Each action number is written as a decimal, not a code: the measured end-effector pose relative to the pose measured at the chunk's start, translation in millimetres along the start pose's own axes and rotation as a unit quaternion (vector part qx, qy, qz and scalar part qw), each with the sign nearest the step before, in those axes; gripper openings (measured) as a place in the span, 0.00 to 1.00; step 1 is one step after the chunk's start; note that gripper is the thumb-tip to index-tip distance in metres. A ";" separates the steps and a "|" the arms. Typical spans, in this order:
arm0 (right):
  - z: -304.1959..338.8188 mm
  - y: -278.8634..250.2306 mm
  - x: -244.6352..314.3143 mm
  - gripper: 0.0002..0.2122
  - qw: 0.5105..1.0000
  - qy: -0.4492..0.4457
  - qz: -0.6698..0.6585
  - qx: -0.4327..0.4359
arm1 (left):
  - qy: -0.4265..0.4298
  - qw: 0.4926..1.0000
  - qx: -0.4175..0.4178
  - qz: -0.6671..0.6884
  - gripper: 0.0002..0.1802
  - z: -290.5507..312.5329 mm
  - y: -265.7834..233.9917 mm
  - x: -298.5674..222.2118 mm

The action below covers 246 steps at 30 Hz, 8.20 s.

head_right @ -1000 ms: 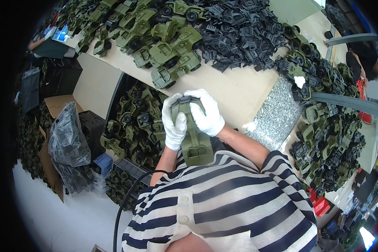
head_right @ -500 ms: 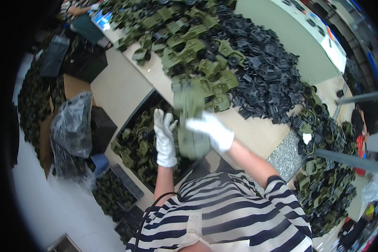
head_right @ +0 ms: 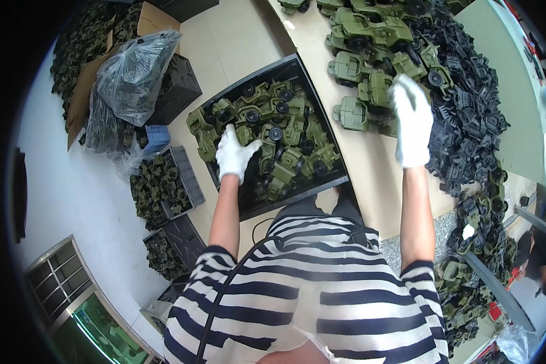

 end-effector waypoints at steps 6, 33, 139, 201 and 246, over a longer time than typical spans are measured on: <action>103.0 -18.0 -65.1 0.13 0.985 0.167 0.031 0.036 | -0.039 0.998 0.048 -0.014 0.40 -27.7 19.3 2.7; 136.8 -5.4 -64.6 0.38 0.849 0.317 -0.385 0.174 | 0.457 0.799 -0.042 0.389 0.49 101.8 -43.6 -152.5; 160.4 -13.2 -45.9 0.20 0.988 -0.129 0.062 -0.053 | 0.406 0.737 0.168 0.513 0.25 124.1 5.2 -202.0; 158.5 -58.8 -70.9 0.32 0.978 0.106 0.009 0.177 | -0.034 0.585 0.350 0.731 0.26 102.6 14.7 -189.2; 152.5 -84.3 -80.9 0.23 0.903 0.222 -0.332 0.160 | 0.069 0.616 0.596 0.511 0.42 126.4 -33.7 -209.1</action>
Point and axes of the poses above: each hand's wrist, its own z-axis away from the middle knuckle, its own y-axis out of the palm, x = y × z, the point moved 1 cm from there along -z, towards the middle knuckle, and after that the axes turned 1 degree about y, right-handed, at the moved point
